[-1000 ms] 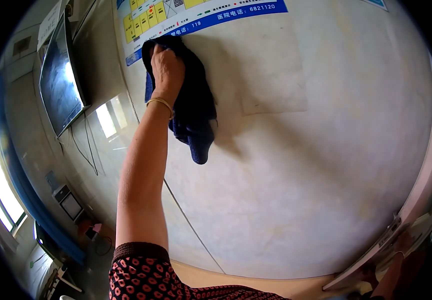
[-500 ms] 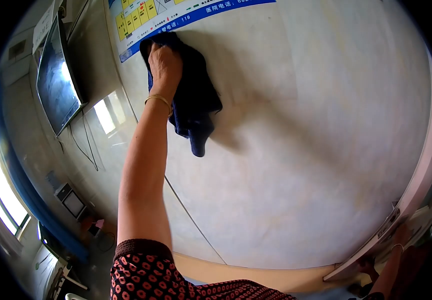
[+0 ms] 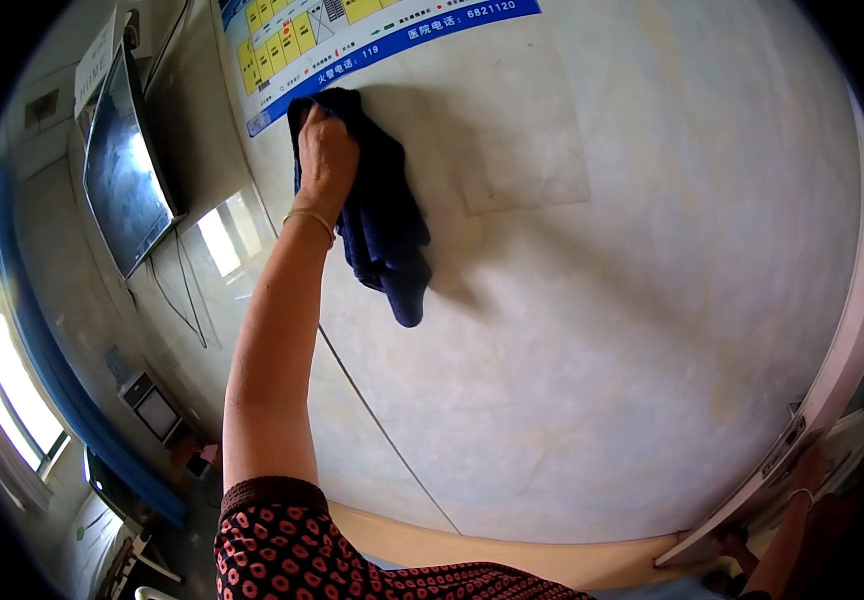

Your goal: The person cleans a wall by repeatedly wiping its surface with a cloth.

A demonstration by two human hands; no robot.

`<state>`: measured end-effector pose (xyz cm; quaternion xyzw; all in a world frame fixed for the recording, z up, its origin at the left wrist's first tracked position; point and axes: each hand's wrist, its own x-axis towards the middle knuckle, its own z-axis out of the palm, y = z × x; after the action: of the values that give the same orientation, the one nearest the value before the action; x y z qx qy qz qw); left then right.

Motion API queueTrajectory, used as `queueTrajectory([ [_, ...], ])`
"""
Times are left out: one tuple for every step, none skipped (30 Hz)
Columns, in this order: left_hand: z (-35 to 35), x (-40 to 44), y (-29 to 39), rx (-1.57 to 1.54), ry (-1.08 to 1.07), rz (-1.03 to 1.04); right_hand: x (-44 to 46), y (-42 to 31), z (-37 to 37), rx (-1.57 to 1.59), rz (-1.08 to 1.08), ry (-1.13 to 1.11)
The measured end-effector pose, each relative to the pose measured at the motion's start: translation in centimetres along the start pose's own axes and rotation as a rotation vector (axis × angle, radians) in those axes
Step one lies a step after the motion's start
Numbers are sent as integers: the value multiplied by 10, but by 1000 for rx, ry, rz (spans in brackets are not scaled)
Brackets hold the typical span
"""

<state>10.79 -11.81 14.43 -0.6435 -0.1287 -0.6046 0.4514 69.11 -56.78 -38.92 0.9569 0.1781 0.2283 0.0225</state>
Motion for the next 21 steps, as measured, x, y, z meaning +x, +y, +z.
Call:
queueTrajectory([
  [0, 7, -2, 66, -97, -58, 2, 1, 2, 25, 8, 2],
  [-1, 14, -4, 133, -195, -118, 5, 3, 3, 49, 13, 6],
  [1, 21, -1, 154, -145, -94, 7, 3, 4, 48, 13, 8],
  [2, 18, 1, 154, -149, -93, 7, 2, 6, 147, 67, 41],
  [2, 11, 3, 150, -127, -91, 2, -1, 9, 247, 120, 67],
  [2, 4, 5, 145, -98, -91, 1, -2, 6, 249, 122, 65],
  [1, -9, 6, 64, -1, 25, 1, -2, 1, 218, 99, 49],
  [-1, -19, 2, 42, -73, 43, 1, -1, -6, 184, 76, 35],
  [0, -23, -1, 18, -43, 85, -2, -2, -15, 184, 81, 38],
  [-5, -19, 1, -4, -13, 127, -4, -4, -24, 82, 32, 22],
  [-4, -12, -1, 41, -53, 45, -4, -6, -29, -20, -22, 5],
  [-2, -3, -7, 89, -96, -37, -1, -7, -24, -20, -27, 8],
  [4, 6, -10, 95, -36, -63, 1, -6, -16, 134, 53, 29],
  [9, 11, -10, 83, -50, -169, 4, -3, -9, 285, 132, 49],
  [9, 9, -5, 78, -18, -142, 4, -2, -10, 282, 130, 48],
  [7, 6, -1, 73, 12, -112, 1, -3, -12, 247, 93, 46],
  [4, 4, 0, 72, 13, -108, 0, -4, -12, 217, 62, 47],
  [2, 1, -1, 18, 25, -45, 0, -4, -13, 219, 66, 47],
  [0, 0, -1, -36, 34, 16, -1, -4, -15, 275, 85, 38],
  [0, 2, -2, -36, 32, 15, -1, -4, -16, 328, 100, 31],
  [-3, 9, -2, 36, -36, -40, 1, -2, -14, 325, 97, 31],
])
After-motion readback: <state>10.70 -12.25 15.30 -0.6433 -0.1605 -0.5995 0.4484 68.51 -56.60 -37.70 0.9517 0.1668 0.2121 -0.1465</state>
